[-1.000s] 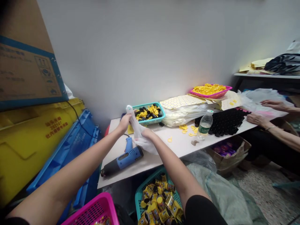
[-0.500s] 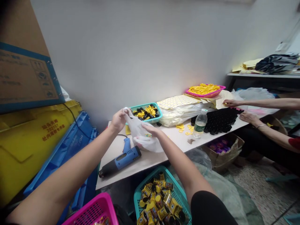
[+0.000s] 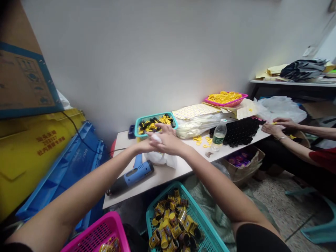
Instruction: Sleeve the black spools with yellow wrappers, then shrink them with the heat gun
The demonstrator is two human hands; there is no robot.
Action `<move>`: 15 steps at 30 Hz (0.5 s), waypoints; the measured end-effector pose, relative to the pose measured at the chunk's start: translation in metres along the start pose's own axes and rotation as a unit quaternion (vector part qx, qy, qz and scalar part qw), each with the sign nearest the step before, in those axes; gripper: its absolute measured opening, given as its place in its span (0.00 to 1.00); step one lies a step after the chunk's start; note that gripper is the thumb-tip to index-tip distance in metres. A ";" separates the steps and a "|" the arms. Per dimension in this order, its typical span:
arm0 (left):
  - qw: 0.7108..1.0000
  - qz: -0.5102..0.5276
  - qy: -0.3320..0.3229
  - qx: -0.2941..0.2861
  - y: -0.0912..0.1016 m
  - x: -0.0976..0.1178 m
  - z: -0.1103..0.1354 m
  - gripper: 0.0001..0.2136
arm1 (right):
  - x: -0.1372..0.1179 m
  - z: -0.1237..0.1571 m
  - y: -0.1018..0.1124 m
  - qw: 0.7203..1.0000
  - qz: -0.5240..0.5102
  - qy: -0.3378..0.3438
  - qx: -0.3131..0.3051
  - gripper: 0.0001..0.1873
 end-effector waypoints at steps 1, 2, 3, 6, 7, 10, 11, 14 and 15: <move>1.000 0.007 0.010 -0.009 -0.004 0.000 -0.002 0.12 | 0.001 -0.006 0.001 0.999 -0.040 0.003 -0.012 0.28; 0.999 0.020 0.022 -0.016 -0.007 0.000 -0.005 0.07 | 0.006 -0.011 0.000 0.995 -0.098 -0.007 -0.023 0.29; 0.999 0.034 0.030 -0.017 -0.007 -0.001 -0.007 0.08 | 0.012 -0.014 -0.003 0.985 -0.167 -0.027 -0.032 0.29; 0.997 0.065 0.040 -0.004 0.000 -0.004 -0.011 0.18 | 0.036 -0.013 -0.015 0.937 -0.326 -0.121 0.000 0.25; 0.997 0.069 0.040 0.003 0.003 -0.006 -0.011 0.19 | 0.041 -0.009 -0.016 0.930 -0.334 -0.147 0.046 0.22; 0.997 0.058 0.032 0.026 0.012 -0.009 -0.009 0.13 | 0.036 0.008 -0.016 0.938 -0.275 -0.136 0.163 0.14; 0.998 0.046 0.027 0.031 0.014 -0.009 -0.008 0.10 | 0.030 0.012 -0.017 0.946 -0.258 -0.114 0.162 0.12; 0.999 -0.011 -0.001 0.038 0.019 -0.004 -0.004 0.08 | 0.026 0.014 -0.026 0.937 -0.295 -0.117 0.144 0.13; 0.999 -0.033 -0.014 0.040 0.020 -0.001 -0.003 0.08 | 0.032 0.012 -0.029 0.921 -0.327 -0.148 0.154 0.16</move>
Point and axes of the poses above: each hand's wrist, its own z-axis away from the middle knuckle, its own y-axis out of the back of the hand, x = y × z, the point moved 5 cm from there along -z, towards the middle knuckle
